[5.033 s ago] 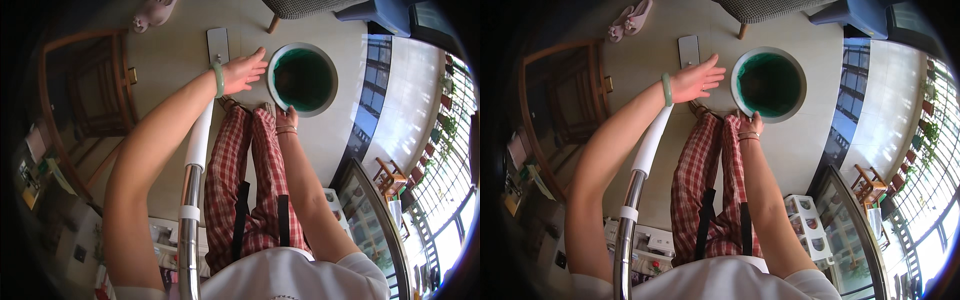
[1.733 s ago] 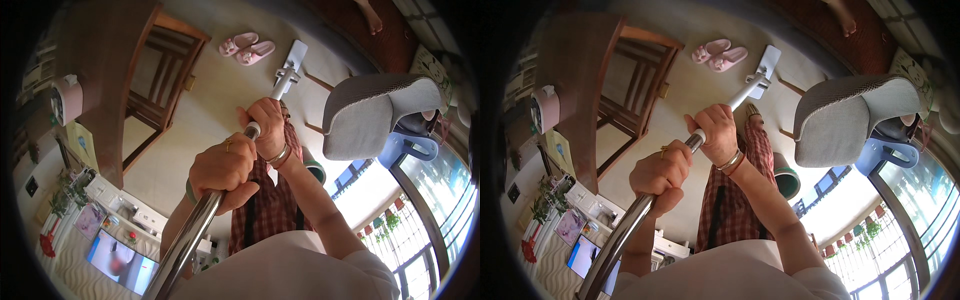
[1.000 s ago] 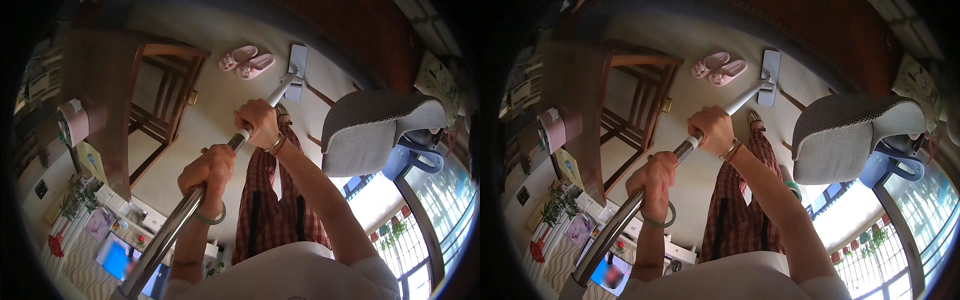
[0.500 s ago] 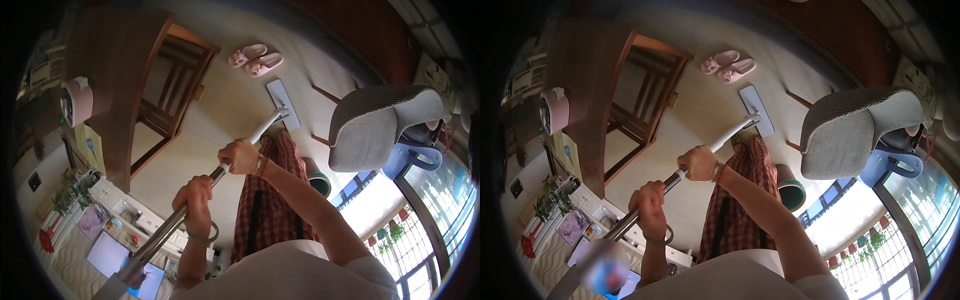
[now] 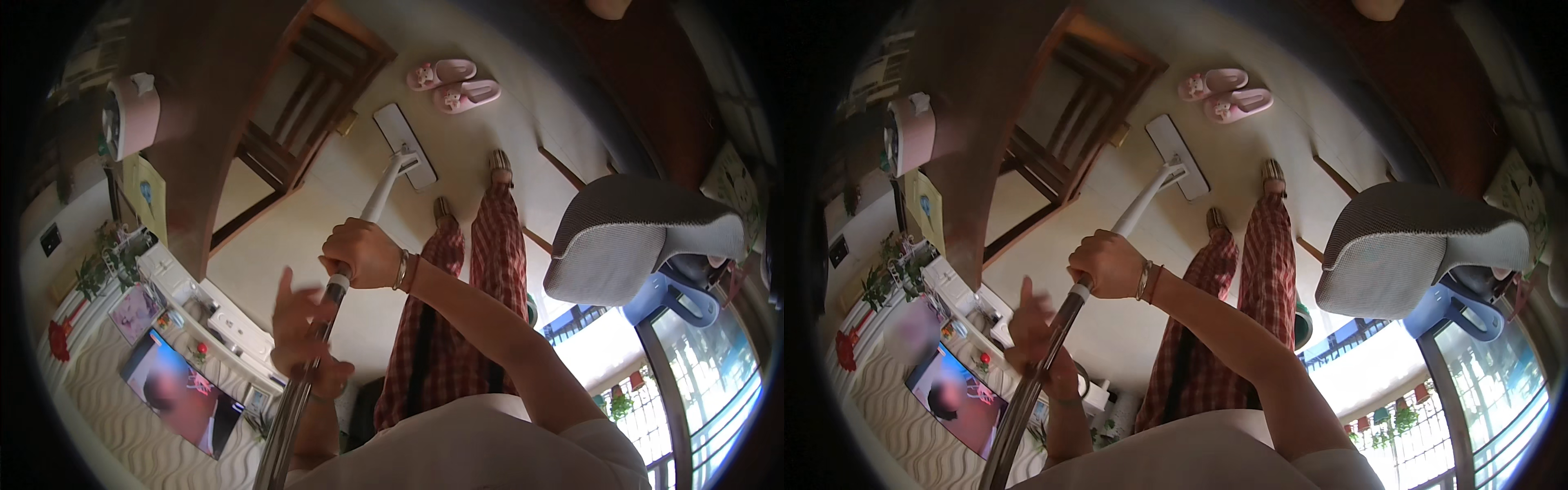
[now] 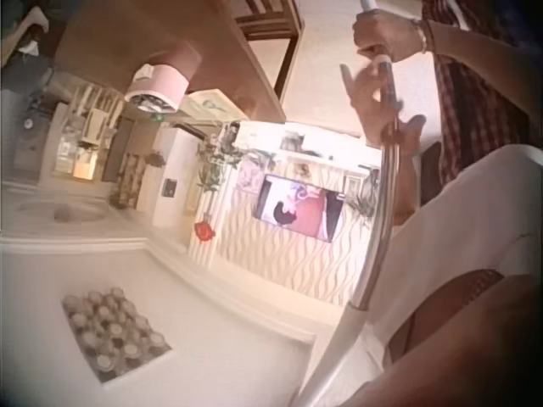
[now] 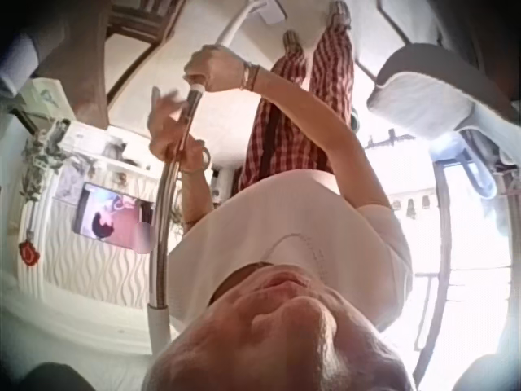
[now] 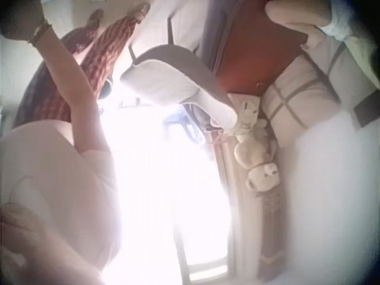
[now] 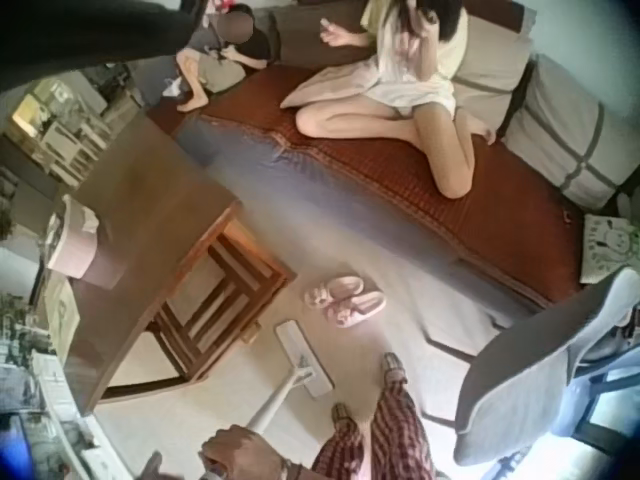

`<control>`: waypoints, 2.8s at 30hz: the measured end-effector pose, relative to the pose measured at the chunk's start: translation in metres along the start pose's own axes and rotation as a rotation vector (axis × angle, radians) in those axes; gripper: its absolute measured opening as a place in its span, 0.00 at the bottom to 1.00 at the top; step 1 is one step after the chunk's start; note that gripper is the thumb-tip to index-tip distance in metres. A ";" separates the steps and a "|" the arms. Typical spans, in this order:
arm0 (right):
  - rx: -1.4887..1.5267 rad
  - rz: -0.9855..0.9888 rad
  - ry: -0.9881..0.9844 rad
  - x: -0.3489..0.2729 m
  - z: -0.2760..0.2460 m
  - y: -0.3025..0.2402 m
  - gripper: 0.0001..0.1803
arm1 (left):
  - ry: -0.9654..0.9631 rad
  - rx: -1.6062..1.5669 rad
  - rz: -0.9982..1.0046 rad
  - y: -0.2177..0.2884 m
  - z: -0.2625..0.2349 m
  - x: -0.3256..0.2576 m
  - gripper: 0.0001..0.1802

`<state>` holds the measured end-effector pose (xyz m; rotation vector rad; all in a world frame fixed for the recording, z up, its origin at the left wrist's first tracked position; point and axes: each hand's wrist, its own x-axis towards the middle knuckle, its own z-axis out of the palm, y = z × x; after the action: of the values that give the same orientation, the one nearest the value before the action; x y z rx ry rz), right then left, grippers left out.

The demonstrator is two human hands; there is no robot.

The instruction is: The person mops the tiled floor of a balcony and living room using a flat mop. They move around potted plants, a washing machine, and furniture while cleaning. The person briefly pauses to touch a plant and later moves a green bucket to continue mopping.

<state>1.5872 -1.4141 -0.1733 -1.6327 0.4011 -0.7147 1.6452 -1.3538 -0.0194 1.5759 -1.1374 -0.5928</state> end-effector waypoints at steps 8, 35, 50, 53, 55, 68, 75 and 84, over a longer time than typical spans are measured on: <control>0.152 -0.015 -0.182 0.000 -0.060 0.004 0.21 | 0.062 -0.127 -0.157 -0.072 0.048 -0.007 0.04; 0.736 1.144 0.627 -0.034 -0.209 0.379 0.26 | 0.237 -0.695 -1.010 -0.357 0.304 0.044 0.32; -0.331 1.101 0.251 -0.045 -0.219 0.543 0.38 | 0.420 -0.691 -1.076 -0.496 0.373 0.058 0.32; -0.290 1.074 0.288 -0.051 -0.210 0.566 0.38 | 0.423 -0.673 -1.053 -0.508 0.370 0.071 0.32; -0.242 1.047 0.300 -0.047 -0.199 0.564 0.38 | 0.444 -0.667 -1.051 -0.517 0.364 0.074 0.32; -0.281 0.826 0.121 0.000 -0.178 0.624 0.26 | 0.408 -0.607 -0.913 -0.535 0.362 0.089 0.31; -0.271 1.168 0.018 -0.011 -0.218 0.572 0.25 | 0.334 -0.557 -0.918 -0.527 0.376 0.060 0.28; -0.276 1.062 0.270 -0.218 -0.326 0.529 0.16 | -0.012 -0.271 -0.936 -0.455 0.436 0.005 0.26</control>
<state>1.2819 -1.6264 -0.7168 -1.2987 1.4667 -0.0515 1.4523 -1.5621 -0.5821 1.8071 -0.2359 -1.2981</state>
